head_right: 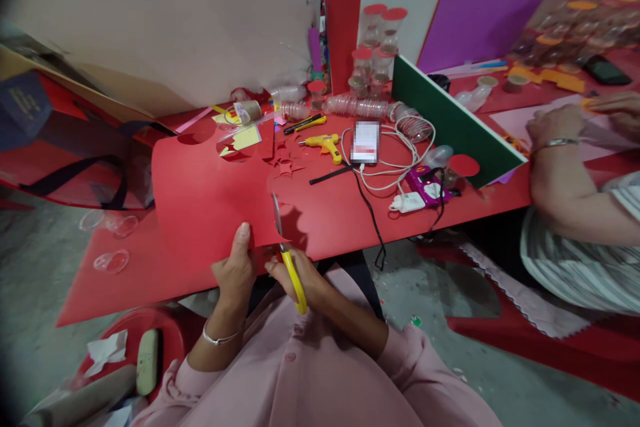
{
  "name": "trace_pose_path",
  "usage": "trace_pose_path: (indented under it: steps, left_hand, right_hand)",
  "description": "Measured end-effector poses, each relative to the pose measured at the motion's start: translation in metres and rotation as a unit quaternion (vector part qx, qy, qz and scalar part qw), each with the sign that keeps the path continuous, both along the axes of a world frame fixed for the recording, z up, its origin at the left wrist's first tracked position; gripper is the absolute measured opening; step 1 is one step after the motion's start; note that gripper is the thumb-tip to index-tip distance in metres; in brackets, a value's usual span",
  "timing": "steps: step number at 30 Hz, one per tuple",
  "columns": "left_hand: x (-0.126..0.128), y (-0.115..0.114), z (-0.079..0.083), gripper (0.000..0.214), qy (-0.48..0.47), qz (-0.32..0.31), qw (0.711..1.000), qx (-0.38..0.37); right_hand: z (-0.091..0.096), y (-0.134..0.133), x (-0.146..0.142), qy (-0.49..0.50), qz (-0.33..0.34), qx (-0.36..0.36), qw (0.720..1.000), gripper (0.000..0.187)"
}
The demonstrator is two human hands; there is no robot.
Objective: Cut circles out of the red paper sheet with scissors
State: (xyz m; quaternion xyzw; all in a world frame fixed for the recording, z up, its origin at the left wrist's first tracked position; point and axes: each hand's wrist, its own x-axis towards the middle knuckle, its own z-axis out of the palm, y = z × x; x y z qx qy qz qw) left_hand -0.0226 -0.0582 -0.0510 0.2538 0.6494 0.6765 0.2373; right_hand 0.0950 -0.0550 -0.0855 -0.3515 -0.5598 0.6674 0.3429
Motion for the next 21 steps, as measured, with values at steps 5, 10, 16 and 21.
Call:
trace_pose_path:
  steps: [5,10,16,21]
  left_hand:
    - [0.002,-0.001,0.003,0.04,0.0,0.004,1.0,-0.001]
    - [0.006,-0.001,0.005,0.039,-0.019,0.015,0.999,-0.022]
    - [0.009,-0.002,0.002,0.041,-0.049,0.022,0.998,-0.034]
    - [0.009,-0.004,0.002,0.036,-0.081,0.009,0.995,-0.057]
  right_hand:
    - [-0.001,-0.002,0.0,0.006,-0.003,-0.008,1.0,0.019]
    - [0.003,-0.002,0.0,-0.004,-0.006,-0.008,1.0,0.021]
    - [0.002,-0.002,-0.003,-0.001,-0.019,-0.009,1.0,0.024]
    - [0.013,-0.002,-0.004,-0.002,-0.026,-0.004,1.0,0.03]
